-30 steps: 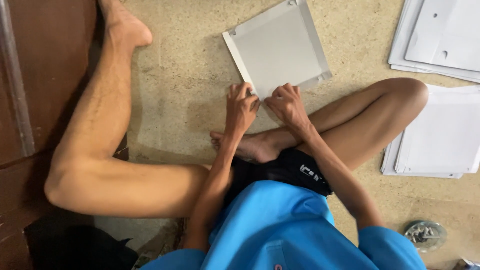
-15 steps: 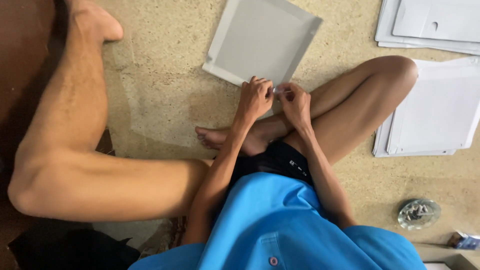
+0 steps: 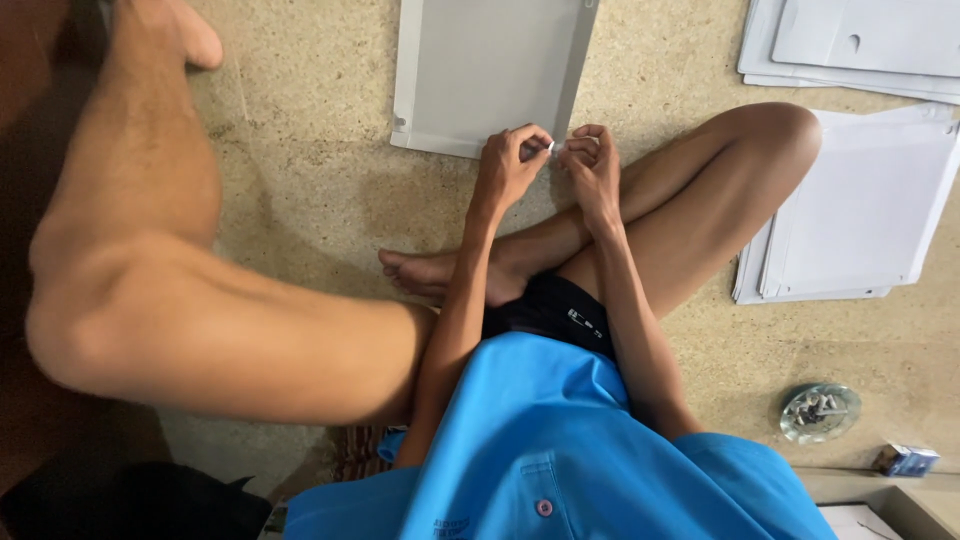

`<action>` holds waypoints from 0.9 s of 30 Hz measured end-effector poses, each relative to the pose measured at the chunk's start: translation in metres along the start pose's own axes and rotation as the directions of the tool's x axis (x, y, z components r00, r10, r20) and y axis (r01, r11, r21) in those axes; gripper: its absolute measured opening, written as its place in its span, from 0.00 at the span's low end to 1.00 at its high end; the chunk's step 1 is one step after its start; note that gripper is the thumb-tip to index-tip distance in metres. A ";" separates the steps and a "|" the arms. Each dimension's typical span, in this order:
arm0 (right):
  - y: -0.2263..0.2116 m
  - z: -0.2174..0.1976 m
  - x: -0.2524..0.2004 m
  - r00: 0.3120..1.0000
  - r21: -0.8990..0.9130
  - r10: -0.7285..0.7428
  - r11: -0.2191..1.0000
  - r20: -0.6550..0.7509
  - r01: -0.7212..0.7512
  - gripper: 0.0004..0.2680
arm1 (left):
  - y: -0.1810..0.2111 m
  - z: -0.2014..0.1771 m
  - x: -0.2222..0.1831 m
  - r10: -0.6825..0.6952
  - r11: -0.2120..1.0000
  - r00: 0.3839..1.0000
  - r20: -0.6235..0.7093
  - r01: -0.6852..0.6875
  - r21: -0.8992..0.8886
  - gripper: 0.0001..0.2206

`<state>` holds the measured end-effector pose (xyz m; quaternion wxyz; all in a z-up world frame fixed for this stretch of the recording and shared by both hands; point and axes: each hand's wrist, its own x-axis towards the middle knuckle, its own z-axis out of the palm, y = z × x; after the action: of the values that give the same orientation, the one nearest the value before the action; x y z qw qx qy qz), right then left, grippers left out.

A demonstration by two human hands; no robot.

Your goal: The person assembles white cardboard boxes by hand. The person takes flat cardboard pieces from a stack, folds the sides to create box shapes, and places the finished boxes into another stack.

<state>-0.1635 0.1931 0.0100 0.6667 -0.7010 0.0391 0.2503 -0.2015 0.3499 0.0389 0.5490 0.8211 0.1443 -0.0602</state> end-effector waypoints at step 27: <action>-0.016 0.009 0.002 0.995 -0.071 -0.101 0.993 -0.020 0.099 0.08 | 0.001 -0.011 0.006 0.026 0.968 0.999 -0.036 -0.034 -0.248 0.06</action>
<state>-0.1584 0.2037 0.0237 0.6530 -0.7279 0.0030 0.2093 -0.1961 0.3605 0.0419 0.6461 0.7487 0.1472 -0.0201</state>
